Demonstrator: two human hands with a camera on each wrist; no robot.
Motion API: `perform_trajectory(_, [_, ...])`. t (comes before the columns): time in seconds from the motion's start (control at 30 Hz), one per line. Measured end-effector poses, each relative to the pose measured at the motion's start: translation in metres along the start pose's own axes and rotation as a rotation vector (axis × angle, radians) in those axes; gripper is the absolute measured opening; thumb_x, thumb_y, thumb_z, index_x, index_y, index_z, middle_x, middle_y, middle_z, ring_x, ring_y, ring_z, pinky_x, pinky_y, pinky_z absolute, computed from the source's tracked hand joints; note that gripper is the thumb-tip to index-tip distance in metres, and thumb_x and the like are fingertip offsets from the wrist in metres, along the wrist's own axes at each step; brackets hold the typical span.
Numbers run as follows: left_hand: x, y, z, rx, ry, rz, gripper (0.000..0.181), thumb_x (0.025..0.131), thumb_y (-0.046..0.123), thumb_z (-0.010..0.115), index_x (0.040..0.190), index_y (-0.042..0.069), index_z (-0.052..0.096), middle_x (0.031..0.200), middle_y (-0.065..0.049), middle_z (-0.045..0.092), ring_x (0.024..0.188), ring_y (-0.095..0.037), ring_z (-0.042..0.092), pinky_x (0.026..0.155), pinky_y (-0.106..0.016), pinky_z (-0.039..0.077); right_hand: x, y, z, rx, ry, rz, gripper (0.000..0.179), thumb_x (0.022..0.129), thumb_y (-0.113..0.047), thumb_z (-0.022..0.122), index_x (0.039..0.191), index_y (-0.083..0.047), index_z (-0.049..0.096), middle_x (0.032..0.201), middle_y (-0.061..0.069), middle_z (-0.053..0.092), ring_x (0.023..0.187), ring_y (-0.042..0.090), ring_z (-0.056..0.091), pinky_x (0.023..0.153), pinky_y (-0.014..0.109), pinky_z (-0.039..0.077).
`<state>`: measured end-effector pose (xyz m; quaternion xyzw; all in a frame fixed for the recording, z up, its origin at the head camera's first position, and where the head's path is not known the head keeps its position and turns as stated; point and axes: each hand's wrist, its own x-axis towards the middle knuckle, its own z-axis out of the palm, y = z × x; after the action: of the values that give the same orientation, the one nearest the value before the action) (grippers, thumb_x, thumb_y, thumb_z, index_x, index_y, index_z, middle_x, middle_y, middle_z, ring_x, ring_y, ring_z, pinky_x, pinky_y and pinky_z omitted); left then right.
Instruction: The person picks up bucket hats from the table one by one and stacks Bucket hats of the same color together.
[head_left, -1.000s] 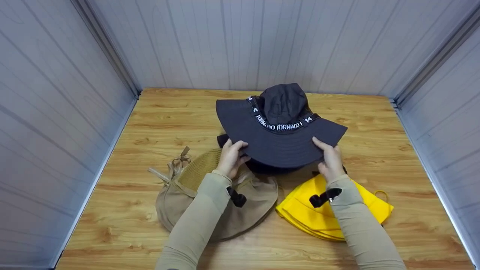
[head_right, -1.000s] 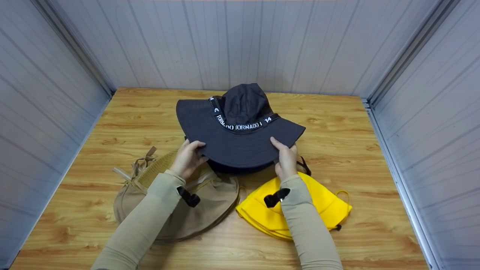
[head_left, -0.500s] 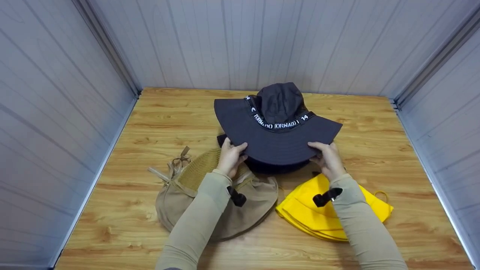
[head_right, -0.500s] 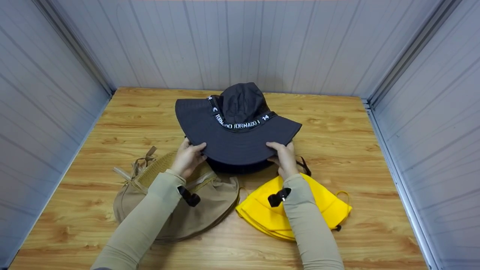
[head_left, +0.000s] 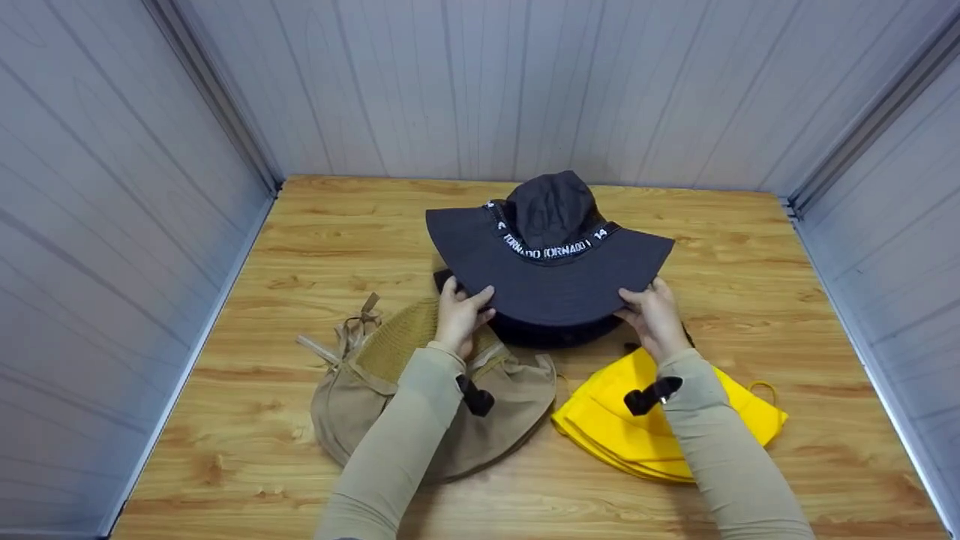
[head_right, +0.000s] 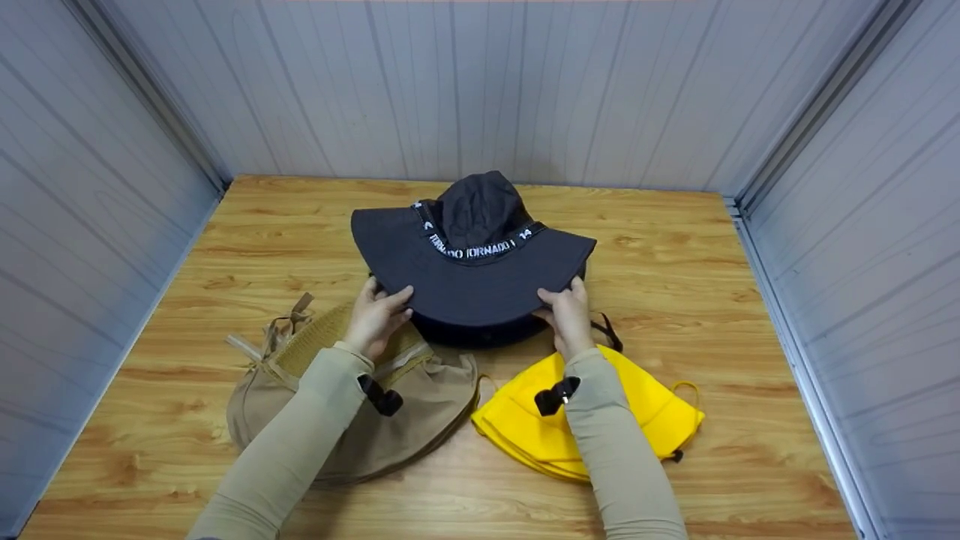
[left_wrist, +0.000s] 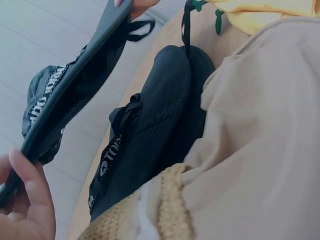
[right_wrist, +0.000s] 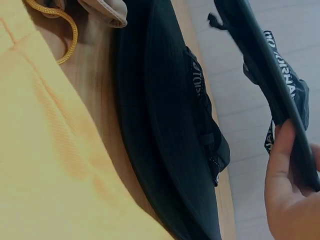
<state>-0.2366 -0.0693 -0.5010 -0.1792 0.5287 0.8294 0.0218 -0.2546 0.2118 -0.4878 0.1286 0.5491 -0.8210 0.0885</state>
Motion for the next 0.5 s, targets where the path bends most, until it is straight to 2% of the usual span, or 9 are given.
perform_trajectory(0.17, [-0.0008, -0.0056, -0.0018, -0.046, -0.029, -0.027, 0.049, 0.101, -0.003, 0.047, 0.147, 0.007, 0.036, 0.134, -0.021, 0.052, 0.108, -0.023, 0.058, 0.071, -0.028, 0.059, 0.0011, 0.0032, -0.0005, -0.077, 0.013, 0.012, 0.053, 0.099, 0.003, 0.05, 0.148, -0.006, 0.031, 0.109, -0.003, 0.06, 0.088, 0.008, 0.066, 0.077, 0.024, 0.056])
perform_trajectory(0.27, [-0.0009, -0.0074, -0.0028, -0.045, -0.04, -0.031, 0.052, 0.101, -0.005, 0.041, 0.15, 0.007, 0.032, 0.143, -0.021, 0.047, 0.122, -0.027, 0.052, 0.075, -0.03, 0.059, 0.0019, 0.005, -0.0012, -0.101, 0.035, 0.022, 0.058, 0.099, -0.001, 0.053, 0.152, -0.005, 0.027, 0.113, -0.003, 0.058, 0.09, 0.007, 0.066, 0.078, 0.022, 0.056])
perform_trajectory(0.5, [0.0008, -0.0064, -0.0018, -0.067, -0.02, -0.032, 0.065, 0.095, -0.014, 0.036, 0.155, 0.008, 0.023, 0.149, -0.023, 0.039, 0.13, -0.033, 0.047, 0.085, -0.039, 0.059, 0.0014, 0.0066, -0.0001, -0.096, 0.076, 0.036, 0.059, 0.098, -0.002, 0.057, 0.151, -0.004, 0.032, 0.118, 0.001, 0.059, 0.092, 0.007, 0.066, 0.078, 0.021, 0.057])
